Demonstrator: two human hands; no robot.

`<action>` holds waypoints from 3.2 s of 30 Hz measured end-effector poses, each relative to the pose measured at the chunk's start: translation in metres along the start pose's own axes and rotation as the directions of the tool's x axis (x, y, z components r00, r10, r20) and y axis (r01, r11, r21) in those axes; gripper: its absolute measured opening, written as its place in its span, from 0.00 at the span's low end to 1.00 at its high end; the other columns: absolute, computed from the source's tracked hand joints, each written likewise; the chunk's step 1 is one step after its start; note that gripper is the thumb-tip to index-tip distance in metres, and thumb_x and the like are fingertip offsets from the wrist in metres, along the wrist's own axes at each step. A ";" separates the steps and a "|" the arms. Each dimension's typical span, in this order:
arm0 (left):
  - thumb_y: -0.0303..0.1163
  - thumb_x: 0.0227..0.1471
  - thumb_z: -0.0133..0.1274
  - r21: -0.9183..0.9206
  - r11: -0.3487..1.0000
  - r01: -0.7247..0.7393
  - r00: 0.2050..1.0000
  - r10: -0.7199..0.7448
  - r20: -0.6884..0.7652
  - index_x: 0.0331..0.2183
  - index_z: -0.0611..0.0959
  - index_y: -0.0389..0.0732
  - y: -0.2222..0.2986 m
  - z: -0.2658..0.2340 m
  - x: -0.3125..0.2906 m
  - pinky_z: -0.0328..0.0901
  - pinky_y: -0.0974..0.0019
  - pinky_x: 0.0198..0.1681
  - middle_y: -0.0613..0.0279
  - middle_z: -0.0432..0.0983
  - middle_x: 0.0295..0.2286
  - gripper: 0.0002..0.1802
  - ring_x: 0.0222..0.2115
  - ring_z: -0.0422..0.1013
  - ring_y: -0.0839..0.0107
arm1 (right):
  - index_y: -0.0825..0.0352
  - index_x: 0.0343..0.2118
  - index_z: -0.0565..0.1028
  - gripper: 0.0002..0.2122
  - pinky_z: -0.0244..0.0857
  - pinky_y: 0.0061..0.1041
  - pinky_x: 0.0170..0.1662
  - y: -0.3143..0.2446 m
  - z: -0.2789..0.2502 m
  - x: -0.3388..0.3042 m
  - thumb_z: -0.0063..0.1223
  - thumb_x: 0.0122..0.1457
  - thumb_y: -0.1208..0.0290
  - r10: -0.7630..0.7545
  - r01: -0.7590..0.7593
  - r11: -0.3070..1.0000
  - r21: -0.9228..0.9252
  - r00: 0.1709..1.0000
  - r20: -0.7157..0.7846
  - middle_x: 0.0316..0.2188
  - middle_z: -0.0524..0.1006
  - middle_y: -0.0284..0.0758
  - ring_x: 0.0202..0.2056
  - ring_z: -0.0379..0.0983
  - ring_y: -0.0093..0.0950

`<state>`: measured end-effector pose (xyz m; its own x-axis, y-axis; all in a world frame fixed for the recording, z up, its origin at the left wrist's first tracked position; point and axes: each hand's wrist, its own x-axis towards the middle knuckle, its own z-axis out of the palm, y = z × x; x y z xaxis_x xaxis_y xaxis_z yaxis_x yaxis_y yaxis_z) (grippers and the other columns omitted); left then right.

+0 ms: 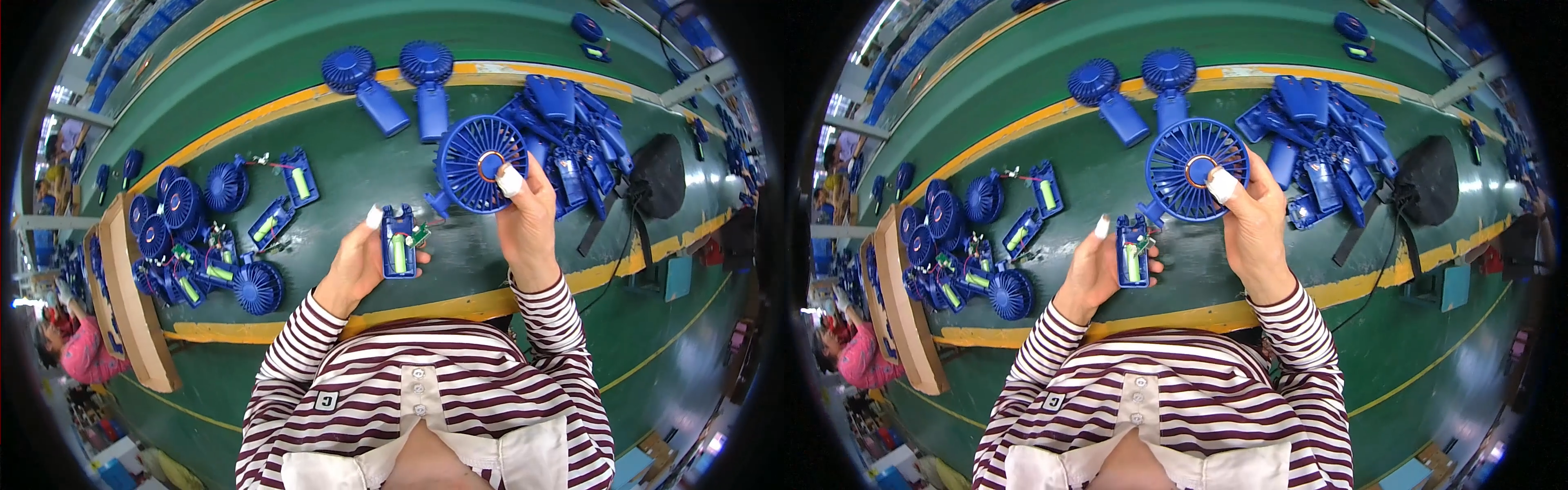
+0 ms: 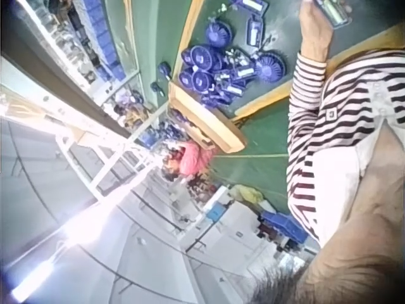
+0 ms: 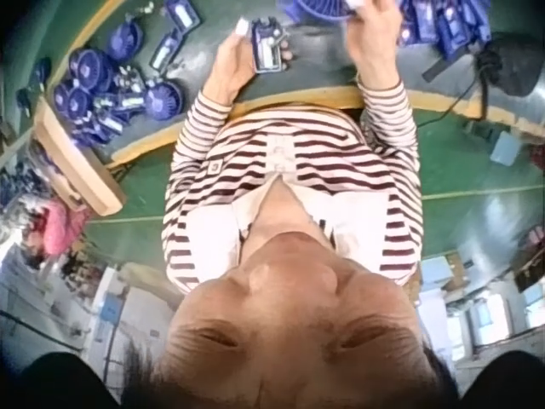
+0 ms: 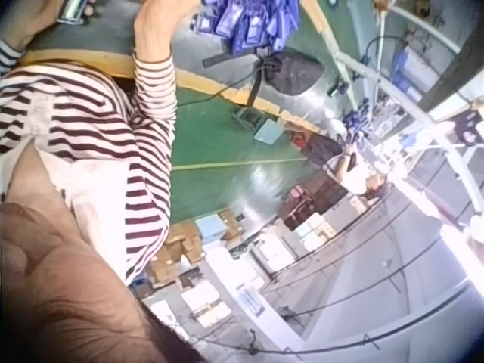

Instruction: The person assembles portable electric fans by fitting internal electronic components into the handle casing, snapping the outer case covers together by hand, and placing the assembled fans onto the conveyor belt.

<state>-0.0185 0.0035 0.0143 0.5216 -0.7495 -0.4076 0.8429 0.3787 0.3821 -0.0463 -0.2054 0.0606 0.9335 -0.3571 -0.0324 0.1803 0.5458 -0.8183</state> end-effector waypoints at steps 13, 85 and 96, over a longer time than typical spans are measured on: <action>0.24 0.45 0.52 0.521 0.845 -0.118 0.962 0.227 -0.150 0.39 0.71 0.35 0.003 0.006 0.008 0.69 0.69 0.32 0.56 0.75 0.28 0.16 0.28 0.73 0.71 | 0.76 0.49 0.63 0.25 0.62 0.20 0.45 0.037 0.008 0.026 0.56 0.46 0.80 0.237 -0.218 0.954 -0.204 0.969 0.074 0.39 0.72 0.35 0.40 0.68 0.21; 0.29 0.51 0.42 0.210 0.947 -0.242 0.881 0.305 -0.362 0.34 0.76 0.32 0.013 0.004 0.002 0.64 0.72 0.32 0.61 0.72 0.29 0.12 0.29 0.68 0.76 | 0.68 0.22 0.72 0.05 0.46 0.50 0.54 0.069 0.020 -0.005 0.53 0.38 0.77 -0.200 0.886 0.024 -0.464 0.459 0.866 0.26 0.71 0.34 0.39 0.69 0.30; 0.32 0.55 0.37 0.056 0.989 -0.139 0.914 0.150 -0.376 0.39 0.71 0.30 0.030 0.022 -0.003 0.68 0.61 0.34 0.54 0.73 0.32 0.16 0.31 0.72 0.64 | 0.73 0.28 0.68 0.09 0.64 0.31 0.31 0.039 0.042 0.018 0.50 0.39 0.86 0.032 0.701 0.373 -0.608 0.645 0.763 0.33 0.66 0.39 0.32 0.68 0.38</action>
<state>0.0024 0.0056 0.0450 0.6532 -0.4245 -0.6270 0.7533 0.4484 0.4811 -0.0090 -0.1585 0.0522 0.8448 0.3657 0.3906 0.5328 -0.5075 -0.6772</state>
